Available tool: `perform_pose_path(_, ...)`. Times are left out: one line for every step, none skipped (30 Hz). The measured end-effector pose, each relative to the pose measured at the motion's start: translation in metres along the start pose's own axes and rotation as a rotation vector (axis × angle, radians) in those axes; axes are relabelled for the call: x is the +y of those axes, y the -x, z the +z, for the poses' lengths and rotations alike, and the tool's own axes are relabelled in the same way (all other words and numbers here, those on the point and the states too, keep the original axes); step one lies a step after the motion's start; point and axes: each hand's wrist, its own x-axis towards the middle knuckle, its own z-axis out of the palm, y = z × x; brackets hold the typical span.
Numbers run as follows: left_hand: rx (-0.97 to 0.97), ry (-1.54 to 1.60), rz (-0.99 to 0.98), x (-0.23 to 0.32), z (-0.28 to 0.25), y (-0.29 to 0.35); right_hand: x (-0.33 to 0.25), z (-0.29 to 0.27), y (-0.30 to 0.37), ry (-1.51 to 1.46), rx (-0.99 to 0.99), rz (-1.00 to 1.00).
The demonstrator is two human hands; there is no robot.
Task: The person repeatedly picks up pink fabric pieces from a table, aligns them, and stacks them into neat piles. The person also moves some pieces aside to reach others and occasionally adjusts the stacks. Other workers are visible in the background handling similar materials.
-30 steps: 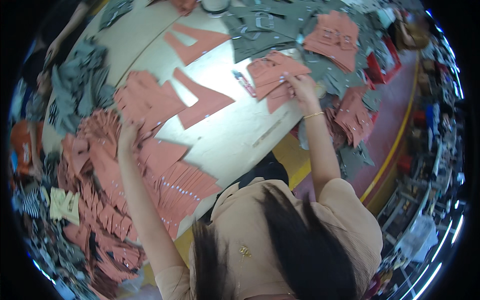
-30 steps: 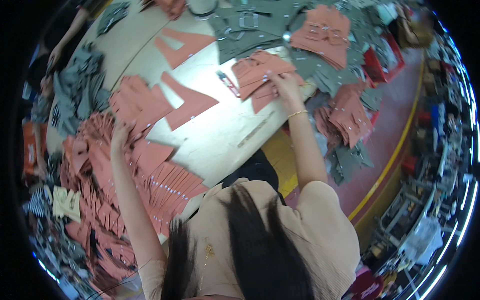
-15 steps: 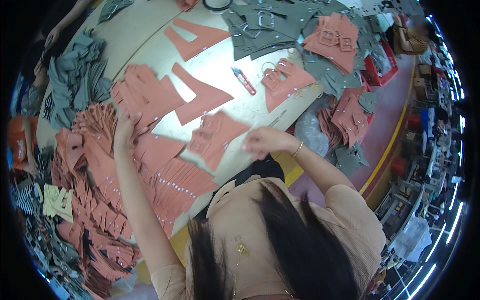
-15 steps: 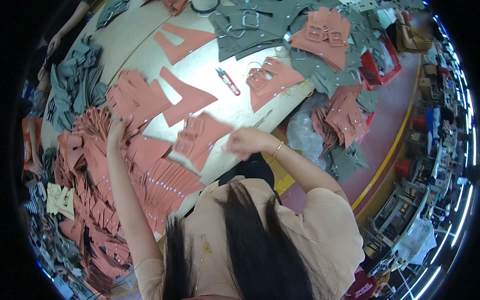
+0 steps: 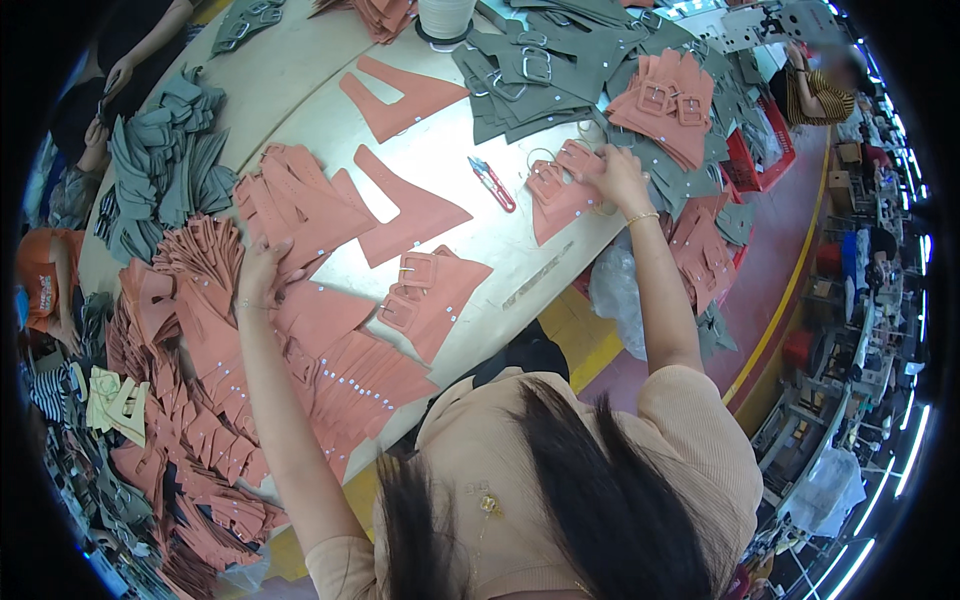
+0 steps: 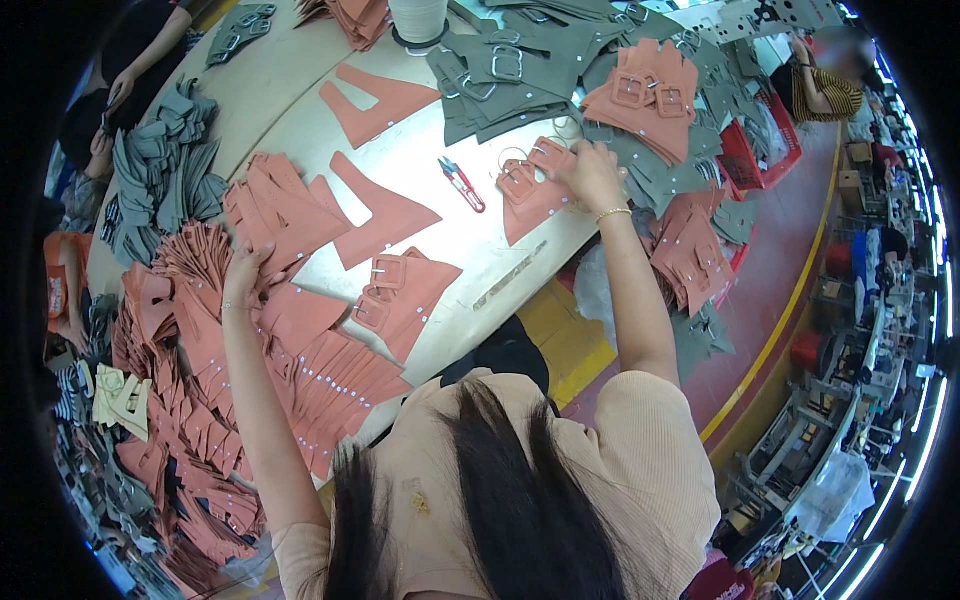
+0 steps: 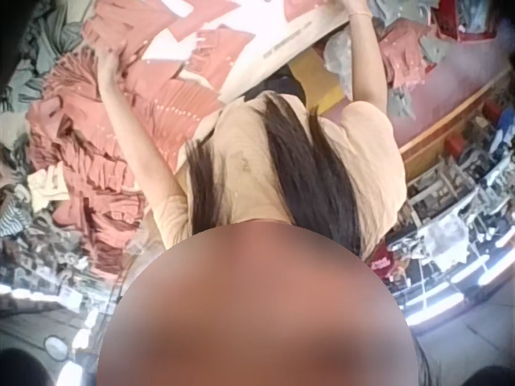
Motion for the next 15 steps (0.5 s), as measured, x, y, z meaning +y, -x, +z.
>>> perform_pose_path(-0.021,0.022,-0.006,0.002,0.0,0.001,0.003,0.002,-0.003,-0.039,-0.022,0.009)
perform_pose_path(-0.007,0.011,0.006,0.003,0.0,0.003,0.006,0.003,-0.006,-0.08,-0.036,0.014)
perform_pose_path(-0.008,0.021,0.012,0.005,0.0,0.005,0.008,0.004,-0.007,-0.097,-0.028,-0.001)
perform_pose_path(-0.008,0.048,0.013,0.007,0.0,0.006,0.01,0.004,-0.008,-0.114,-0.009,-0.025)
perform_pose_path(-0.03,0.03,0.019,0.007,0.0,0.007,0.01,0.003,-0.009,-0.131,0.009,-0.054)
perform_pose_path(-0.042,0.031,0.018,0.007,0.001,0.009,0.009,0.0,-0.009,-0.116,0.01,-0.05)
perform_pose_path(-0.012,0.032,-0.007,0.007,0.001,0.011,0.005,-0.005,-0.005,-0.104,0.007,-0.057)
perform_pose_path(-0.03,0.049,0.026,0.006,0.0,0.014,-0.002,-0.011,0.0,-0.094,-0.001,-0.071)
perform_pose_path(-0.016,0.065,0.034,0.003,0.002,0.014,-0.012,-0.02,0.005,-0.089,0.002,-0.09)
perform_pose_path(-0.015,0.093,0.039,0.002,0.004,0.014,-0.023,-0.031,0.013,-0.077,0.001,-0.084)
perform_pose_path(-0.007,0.075,0.037,0.001,0.005,0.013,-0.035,-0.043,0.023,-0.066,0.01,-0.172)
perform_pose_path(-0.019,0.077,0.035,0.001,0.004,0.012,-0.046,-0.06,0.033,-0.047,0.015,-0.225)
perform_pose_path(-0.009,0.066,0.012,0.0,0.004,0.011,-0.06,-0.076,0.042,-0.084,-0.011,-0.299)
perform_pose_path(-0.012,0.061,-0.005,-0.001,0.003,0.009,-0.075,-0.092,0.05,-0.118,-0.037,-0.357)
perform_pose_path(-0.033,0.065,-0.011,-0.001,0.001,0.008,-0.091,-0.105,0.057,-0.158,-0.062,-0.411)
